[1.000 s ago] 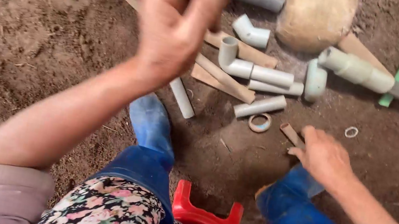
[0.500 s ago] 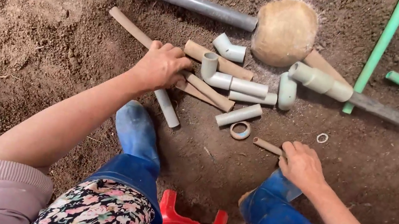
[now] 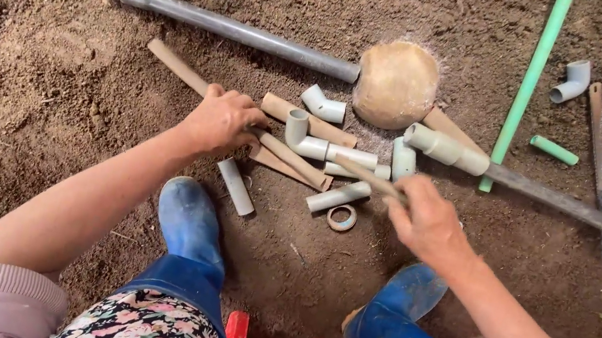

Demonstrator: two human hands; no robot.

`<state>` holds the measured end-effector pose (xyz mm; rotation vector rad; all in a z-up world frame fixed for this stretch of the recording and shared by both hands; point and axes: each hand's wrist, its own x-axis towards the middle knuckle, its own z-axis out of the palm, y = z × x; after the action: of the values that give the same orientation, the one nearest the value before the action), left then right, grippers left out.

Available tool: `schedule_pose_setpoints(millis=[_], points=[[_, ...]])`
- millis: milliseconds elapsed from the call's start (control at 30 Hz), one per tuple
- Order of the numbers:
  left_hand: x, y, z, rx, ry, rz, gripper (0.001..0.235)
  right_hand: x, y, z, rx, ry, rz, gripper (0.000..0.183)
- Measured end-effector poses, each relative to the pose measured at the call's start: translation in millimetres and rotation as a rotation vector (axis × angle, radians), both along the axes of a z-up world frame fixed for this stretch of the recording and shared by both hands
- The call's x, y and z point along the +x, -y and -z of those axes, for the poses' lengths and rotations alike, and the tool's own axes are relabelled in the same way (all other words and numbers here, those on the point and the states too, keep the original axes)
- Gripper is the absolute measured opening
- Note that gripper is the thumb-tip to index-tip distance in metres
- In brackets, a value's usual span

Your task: The person sits on a small red stool on the ground and assembles a plumbing system using various PVC pipes and fittings. They connect straight pipes, elbows, and T-joints by hand, occasionally using a wooden stick to push components together or adjust the assembly.

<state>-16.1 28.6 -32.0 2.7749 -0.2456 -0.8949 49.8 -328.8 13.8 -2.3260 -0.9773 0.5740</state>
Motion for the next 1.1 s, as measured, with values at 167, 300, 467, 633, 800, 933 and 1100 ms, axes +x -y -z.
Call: schedule_pose_setpoints(millis=[167,300,467,633,800,933,1100], points=[[6.0,-22.3,15.6,-0.120,0.196,-0.095,0.025,8.1,-3.5,-11.6,0.147,0.290,0.069,0.049],[36.9,-39.7,10.3,0.005,0.494,-0.166,0.028,-1.6,5.4,-11.3,0.036,0.072,0.071,0.041],[67.5,-49.8,-0.2,0.245,0.222,-0.149,0.047,-6.2,14.3,-6.8,0.045,0.046,-0.096,0.028],[62.3,-59.1,9.1,0.220,0.245,-0.109,0.020,8.7,22.0,0.7,0.005,0.140,-0.091,0.028],[57.4,-48.9,-14.1,0.003,0.271,-0.172,0.023,30.0,41.0,0.7,-0.091,0.252,0.036,0.035],[51.4,-40.7,-20.3,-0.043,0.257,-0.192,0.037,38.9,58.7,19.6,-0.159,0.355,0.078,0.038],[42.3,-34.9,17.4,0.086,0.347,-0.046,0.038,44.9,68.6,34.9,-0.303,0.476,0.077,0.042]])
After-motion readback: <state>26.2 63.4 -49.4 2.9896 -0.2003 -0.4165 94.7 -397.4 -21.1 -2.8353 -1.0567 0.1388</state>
